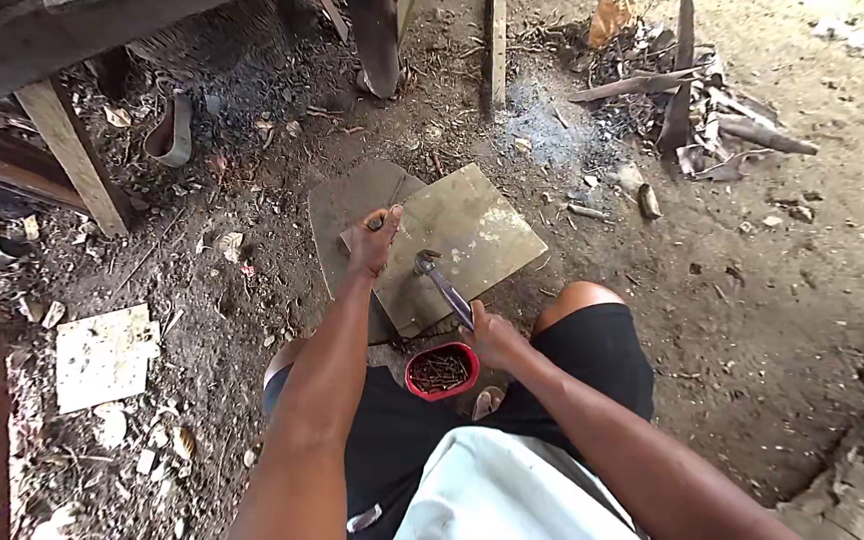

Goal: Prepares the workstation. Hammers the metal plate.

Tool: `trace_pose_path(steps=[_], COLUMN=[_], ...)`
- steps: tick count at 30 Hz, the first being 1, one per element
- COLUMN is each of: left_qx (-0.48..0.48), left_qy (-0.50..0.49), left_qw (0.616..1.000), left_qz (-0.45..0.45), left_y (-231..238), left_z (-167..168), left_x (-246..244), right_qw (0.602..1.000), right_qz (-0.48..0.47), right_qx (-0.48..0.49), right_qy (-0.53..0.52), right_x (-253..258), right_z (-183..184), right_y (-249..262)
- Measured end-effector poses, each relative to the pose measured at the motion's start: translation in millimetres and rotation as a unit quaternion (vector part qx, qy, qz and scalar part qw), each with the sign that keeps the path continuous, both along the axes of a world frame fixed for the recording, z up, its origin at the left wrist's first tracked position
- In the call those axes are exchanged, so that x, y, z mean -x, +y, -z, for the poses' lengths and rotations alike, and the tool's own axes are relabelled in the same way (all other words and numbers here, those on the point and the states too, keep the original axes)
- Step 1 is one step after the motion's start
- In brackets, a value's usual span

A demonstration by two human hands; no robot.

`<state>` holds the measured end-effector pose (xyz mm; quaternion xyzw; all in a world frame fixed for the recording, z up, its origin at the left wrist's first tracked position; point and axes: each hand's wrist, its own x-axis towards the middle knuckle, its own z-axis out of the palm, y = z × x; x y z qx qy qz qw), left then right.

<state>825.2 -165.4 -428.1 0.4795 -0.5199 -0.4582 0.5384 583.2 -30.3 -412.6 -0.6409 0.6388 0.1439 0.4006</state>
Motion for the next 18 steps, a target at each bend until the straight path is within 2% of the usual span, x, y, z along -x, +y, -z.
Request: trace_pose_path(steps=[13,18], left_qx=[0.016,-0.004], left_qy=[-0.005,-0.041], left_qw=[1.000,0.999], left_qz=[-0.007,-0.011], left_y=[-4.6,-3.5], left_z=[6.7,4.2], left_x=[6.8,9.8], right_qw=[1.000,0.996], right_qz=[0.003,0.061], right_qx=[-0.003,-0.001], right_qy=[0.002,-0.072], right_x=[0.3,11.6], right_z=[0.6,-6.5], right_y=[-1.0,-4.4])
